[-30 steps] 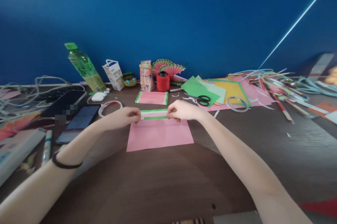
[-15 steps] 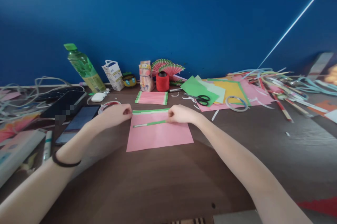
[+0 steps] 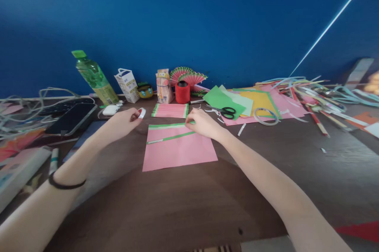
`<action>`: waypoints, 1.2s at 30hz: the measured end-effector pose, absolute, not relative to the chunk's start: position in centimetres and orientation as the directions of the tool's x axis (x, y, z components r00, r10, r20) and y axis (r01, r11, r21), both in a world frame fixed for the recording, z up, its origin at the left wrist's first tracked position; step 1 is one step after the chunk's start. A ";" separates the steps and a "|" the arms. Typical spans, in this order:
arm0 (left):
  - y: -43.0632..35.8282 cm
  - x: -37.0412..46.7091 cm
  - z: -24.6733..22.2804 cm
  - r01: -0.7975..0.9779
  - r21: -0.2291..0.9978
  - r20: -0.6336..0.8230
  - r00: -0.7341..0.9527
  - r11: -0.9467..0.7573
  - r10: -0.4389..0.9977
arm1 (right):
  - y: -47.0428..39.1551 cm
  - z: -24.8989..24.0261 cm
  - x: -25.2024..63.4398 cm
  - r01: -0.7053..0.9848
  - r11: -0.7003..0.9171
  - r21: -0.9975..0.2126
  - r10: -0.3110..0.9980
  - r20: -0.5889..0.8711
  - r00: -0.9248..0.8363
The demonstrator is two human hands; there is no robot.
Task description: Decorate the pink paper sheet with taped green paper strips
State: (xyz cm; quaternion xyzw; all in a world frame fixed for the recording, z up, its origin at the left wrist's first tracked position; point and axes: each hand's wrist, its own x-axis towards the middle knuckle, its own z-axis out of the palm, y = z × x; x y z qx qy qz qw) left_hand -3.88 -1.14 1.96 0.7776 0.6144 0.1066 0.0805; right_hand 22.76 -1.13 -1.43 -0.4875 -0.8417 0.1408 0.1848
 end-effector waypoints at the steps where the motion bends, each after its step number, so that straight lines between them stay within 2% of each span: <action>1: -1.5 -3.4 2.4 0.894 0.372 0.081 0.239 -0.251 0.968 | -1.2 -1.3 22.6 0.745 0.507 -0.434 0.862 0.241 -0.447; 4: -2.9 -1.8 3.5 0.669 0.682 0.058 0.354 -0.297 0.933 | -1.5 -0.9 22.1 0.656 0.563 -0.502 0.824 0.402 -0.399; 5: -3.2 -1.4 3.7 0.605 0.736 0.058 0.394 -0.306 0.917 | -1.7 -0.8 21.9 0.629 0.575 -0.522 0.814 0.436 -0.383; 9: -4.0 -0.6 3.8 0.461 0.826 0.048 0.516 -0.324 0.855 | -2.7 0.1 21.1 0.538 0.609 -0.583 0.791 0.495 -0.358; 15: -4.3 0.0 3.3 0.271 0.944 -0.012 0.602 -0.190 0.799 | -3.8 0.5 20.2 0.429 0.637 -0.640 0.767 0.478 -0.427; 19: -4.6 0.4 3.1 0.155 0.981 -0.022 0.682 -0.115 0.731 | -3.7 0.0 20.2 0.438 0.615 -0.655 0.782 0.439 -0.441; 22: -4.8 0.8 3.0 0.152 0.982 -0.014 0.655 -0.114 0.756 | -3.8 -0.1 20.2 0.428 0.632 -0.646 0.771 0.466 -0.435; 27: -5.3 1.5 2.8 0.173 0.979 0.004 0.517 -0.109 0.856 | -4.6 0.8 19.9 0.429 0.713 -0.555 0.701 0.587 -0.404; 36: -5.5 1.7 2.9 0.252 0.947 0.063 0.462 -0.199 0.885 | -5.5 1.0 19.4 0.488 0.775 -0.402 0.619 0.638 -0.457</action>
